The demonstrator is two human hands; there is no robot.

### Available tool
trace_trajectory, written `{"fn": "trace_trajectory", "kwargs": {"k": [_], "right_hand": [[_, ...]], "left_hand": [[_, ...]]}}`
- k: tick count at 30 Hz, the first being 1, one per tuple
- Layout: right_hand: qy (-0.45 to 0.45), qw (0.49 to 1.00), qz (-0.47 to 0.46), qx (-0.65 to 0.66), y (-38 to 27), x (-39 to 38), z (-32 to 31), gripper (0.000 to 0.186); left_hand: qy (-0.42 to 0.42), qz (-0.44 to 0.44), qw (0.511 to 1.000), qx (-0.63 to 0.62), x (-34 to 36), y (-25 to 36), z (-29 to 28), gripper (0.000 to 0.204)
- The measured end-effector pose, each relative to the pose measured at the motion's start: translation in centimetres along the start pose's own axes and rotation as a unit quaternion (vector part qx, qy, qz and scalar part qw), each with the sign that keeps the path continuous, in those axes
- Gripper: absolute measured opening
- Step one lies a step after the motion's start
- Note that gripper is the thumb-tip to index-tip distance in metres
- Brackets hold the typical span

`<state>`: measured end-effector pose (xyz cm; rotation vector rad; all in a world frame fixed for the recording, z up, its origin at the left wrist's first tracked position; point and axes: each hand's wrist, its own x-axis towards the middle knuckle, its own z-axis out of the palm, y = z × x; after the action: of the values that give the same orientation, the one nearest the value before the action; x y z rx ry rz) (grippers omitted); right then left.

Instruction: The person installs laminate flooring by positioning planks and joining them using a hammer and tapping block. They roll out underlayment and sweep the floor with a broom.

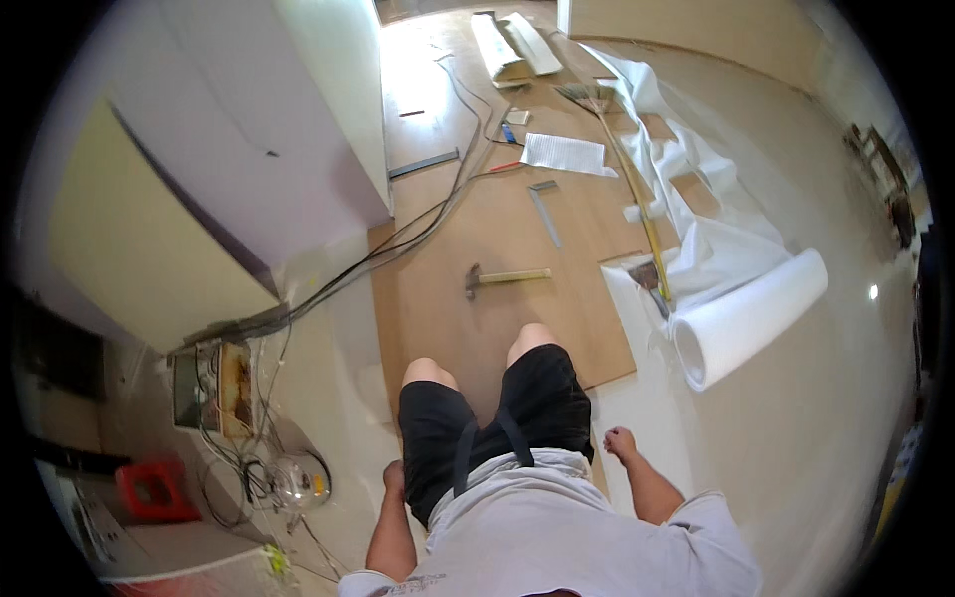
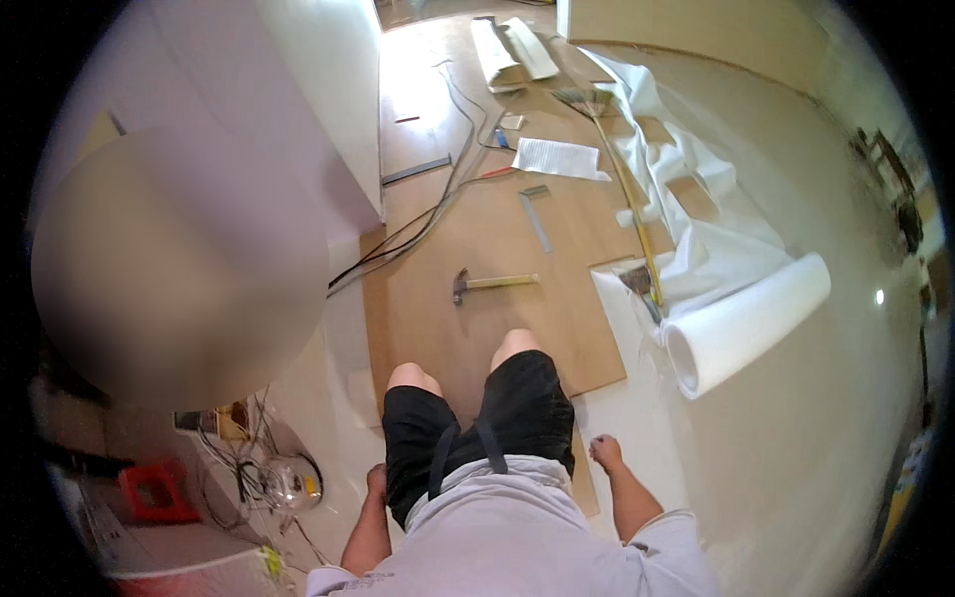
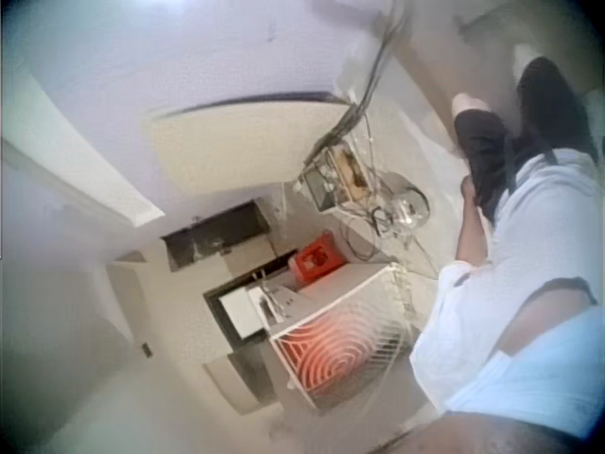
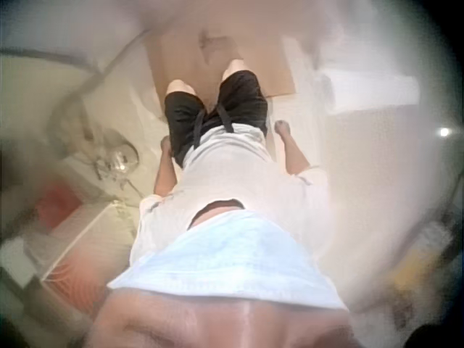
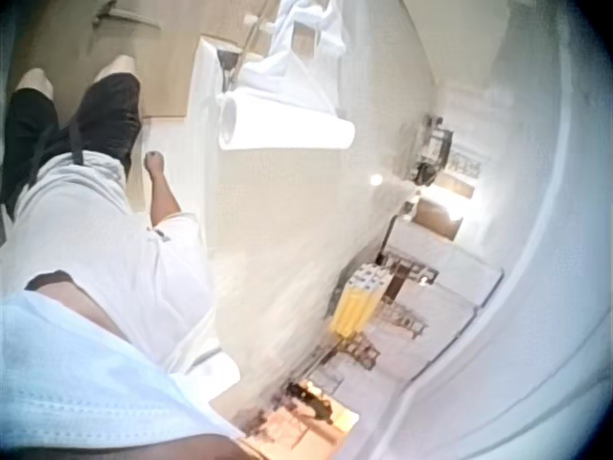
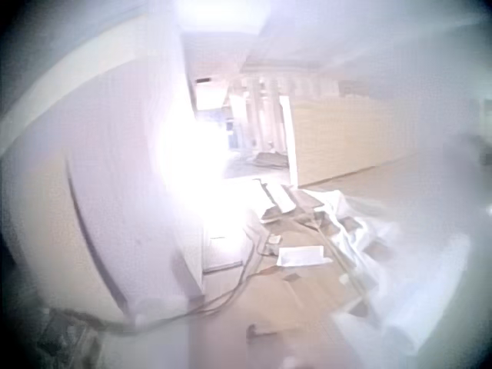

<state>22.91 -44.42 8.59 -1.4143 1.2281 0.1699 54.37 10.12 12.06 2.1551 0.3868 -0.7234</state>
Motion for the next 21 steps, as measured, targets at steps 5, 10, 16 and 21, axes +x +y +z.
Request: {"fn": "trace_trajectory", "kwargs": {"k": [5, 10, 16, 21], "right_hand": [[0.053, 0.995, -0.041, -0.077, 2.9, 2.1, -0.1, 0.02], [0.153, 0.96, -0.082, -0.218, 1.3, 1.9, 1.2, 0.031], [0.183, 0.982, 0.053, 0.014, 5.2, -1.8, 5.0, 0.026], [0.212, 0.971, 0.098, 0.053, 8.1, -7.1, 12.1, 0.027]], "left_hand": [[-0.033, -0.08, 0.992, -0.094, 0.5, 2.3, 0.5, 0.035], [-0.085, -0.09, 0.977, -0.173, 0.4, 7.7, -1.3, 0.024], [-0.192, -0.112, 0.973, -0.057, 3.1, 13.5, -3.0, 0.025], [-0.244, -0.041, 0.957, 0.152, 4.5, 21.4, -2.4, 0.029]]}}
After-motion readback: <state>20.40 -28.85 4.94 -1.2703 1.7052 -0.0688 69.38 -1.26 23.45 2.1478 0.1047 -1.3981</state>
